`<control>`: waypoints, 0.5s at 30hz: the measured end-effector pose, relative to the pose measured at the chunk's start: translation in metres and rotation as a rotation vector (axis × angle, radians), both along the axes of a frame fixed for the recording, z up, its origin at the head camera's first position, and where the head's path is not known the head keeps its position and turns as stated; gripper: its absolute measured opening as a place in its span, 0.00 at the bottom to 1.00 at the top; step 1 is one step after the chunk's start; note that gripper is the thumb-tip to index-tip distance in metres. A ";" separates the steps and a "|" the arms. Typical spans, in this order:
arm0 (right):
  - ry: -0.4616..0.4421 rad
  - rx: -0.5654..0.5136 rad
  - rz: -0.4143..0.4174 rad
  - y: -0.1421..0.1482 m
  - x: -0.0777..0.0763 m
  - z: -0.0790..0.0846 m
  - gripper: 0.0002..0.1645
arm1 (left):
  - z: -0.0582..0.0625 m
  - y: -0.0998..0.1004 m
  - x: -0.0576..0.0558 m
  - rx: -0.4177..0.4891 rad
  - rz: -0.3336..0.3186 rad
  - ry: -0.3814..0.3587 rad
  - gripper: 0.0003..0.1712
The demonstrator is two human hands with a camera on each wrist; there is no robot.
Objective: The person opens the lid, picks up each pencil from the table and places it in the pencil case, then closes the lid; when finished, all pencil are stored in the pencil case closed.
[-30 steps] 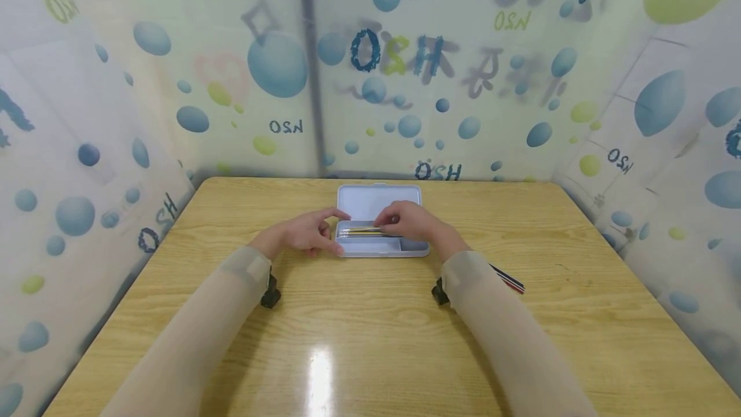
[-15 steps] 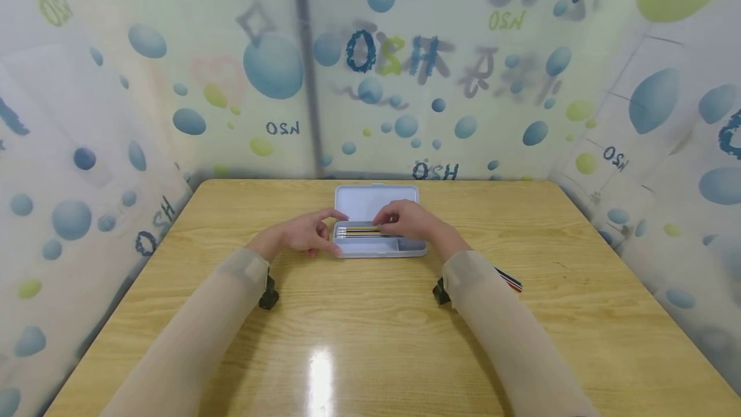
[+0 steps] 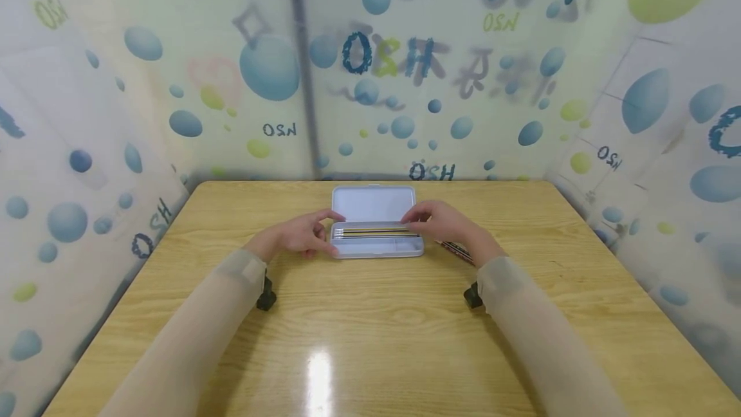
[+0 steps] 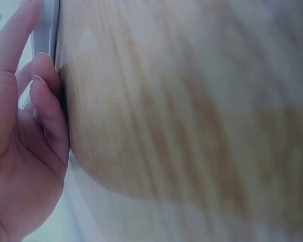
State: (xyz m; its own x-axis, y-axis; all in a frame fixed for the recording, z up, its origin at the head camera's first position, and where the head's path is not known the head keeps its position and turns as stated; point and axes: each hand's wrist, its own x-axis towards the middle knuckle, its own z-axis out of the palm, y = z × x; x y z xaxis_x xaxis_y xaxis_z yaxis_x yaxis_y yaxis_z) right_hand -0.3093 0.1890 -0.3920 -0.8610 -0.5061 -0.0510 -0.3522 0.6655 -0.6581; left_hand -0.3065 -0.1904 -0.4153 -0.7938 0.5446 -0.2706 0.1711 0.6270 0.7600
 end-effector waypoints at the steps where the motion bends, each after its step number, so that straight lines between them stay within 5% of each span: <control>1: -0.001 -0.002 -0.007 0.005 0.001 0.000 0.13 | 0.000 0.000 0.000 0.002 -0.001 -0.001 0.52; 15: -0.007 0.019 -0.080 0.081 0.014 -0.008 0.16 | 0.000 0.001 0.001 0.021 -0.007 -0.008 0.51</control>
